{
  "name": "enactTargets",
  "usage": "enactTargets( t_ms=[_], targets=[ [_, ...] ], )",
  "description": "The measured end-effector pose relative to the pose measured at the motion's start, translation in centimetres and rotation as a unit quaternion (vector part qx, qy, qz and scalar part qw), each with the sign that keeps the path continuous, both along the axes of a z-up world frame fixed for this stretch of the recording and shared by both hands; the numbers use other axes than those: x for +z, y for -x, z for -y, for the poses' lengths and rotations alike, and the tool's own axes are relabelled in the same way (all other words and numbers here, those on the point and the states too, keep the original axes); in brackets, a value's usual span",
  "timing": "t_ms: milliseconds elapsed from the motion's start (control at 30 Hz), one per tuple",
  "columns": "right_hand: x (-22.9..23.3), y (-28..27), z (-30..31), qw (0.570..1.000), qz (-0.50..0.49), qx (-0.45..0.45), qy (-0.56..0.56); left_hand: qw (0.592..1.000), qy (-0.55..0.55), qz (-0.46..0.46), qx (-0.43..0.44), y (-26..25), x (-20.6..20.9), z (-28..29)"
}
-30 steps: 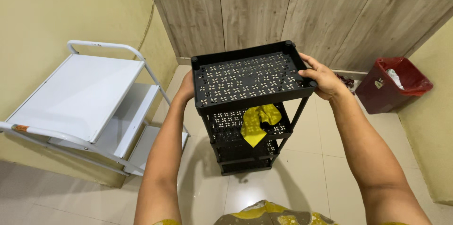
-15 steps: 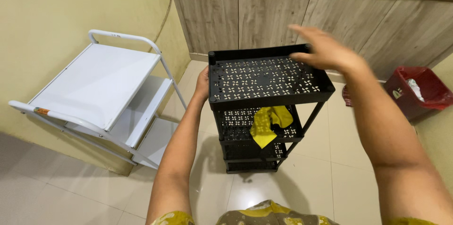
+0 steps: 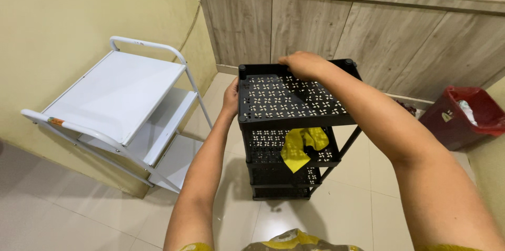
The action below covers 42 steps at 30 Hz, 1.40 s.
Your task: The person kneels on the floor and takes apart a black plastic rolling cart, lifting the shelves off the frame, pulling out the vertical poles, and wiping the parts with a yellow cloth. They then move to a white metal cart and unscrew its frame with a screwdriver.
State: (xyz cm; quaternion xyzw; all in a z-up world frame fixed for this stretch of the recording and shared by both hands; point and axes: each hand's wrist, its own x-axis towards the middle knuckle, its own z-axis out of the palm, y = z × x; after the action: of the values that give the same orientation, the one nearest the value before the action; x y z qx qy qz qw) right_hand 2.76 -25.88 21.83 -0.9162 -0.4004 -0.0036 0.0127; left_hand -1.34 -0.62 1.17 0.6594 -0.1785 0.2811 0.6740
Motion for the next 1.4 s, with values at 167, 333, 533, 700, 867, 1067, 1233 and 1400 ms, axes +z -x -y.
enactTargets(
  t_ms=[167,333,533,700,867,1067,1233,1400],
  targets=[
    [-0.2,0.4,0.1,1.0,-0.001,-0.03,0.004,0.999,0.005,-0.043,0.002,0.6,0.3,-0.2],
    [0.0,0.2,-0.2,1.0,-0.008,-0.015,0.013,0.997,0.004,-0.068,0.034,0.9,0.2,-0.5],
    [-0.2,0.7,-0.8,0.999,-0.003,-0.043,0.028,0.997,0.0,-0.071,0.039,1.2,0.4,-0.8],
    [-0.2,1.7,-0.5,0.998,-0.004,-0.049,0.036,0.995,-0.016,-0.047,0.089,1.3,0.1,-0.2],
    [-0.1,1.4,0.8,0.999,-0.016,-0.043,0.027,0.998,0.006,-0.044,0.054,1.0,-0.4,-0.3],
    [4.2,-2.9,11.0,0.979,-0.109,-0.127,-0.116,0.999,-0.01,-0.025,0.032,0.7,-0.6,-0.9],
    [2.4,-3.0,19.2,0.922,-0.256,-0.26,-0.133,0.998,-0.001,-0.036,0.047,1.3,0.1,-0.2],
    [-3.2,-2.0,22.1,0.905,-0.266,-0.214,-0.254,0.998,0.003,-0.03,0.057,2.0,1.0,0.7]
  ],
)
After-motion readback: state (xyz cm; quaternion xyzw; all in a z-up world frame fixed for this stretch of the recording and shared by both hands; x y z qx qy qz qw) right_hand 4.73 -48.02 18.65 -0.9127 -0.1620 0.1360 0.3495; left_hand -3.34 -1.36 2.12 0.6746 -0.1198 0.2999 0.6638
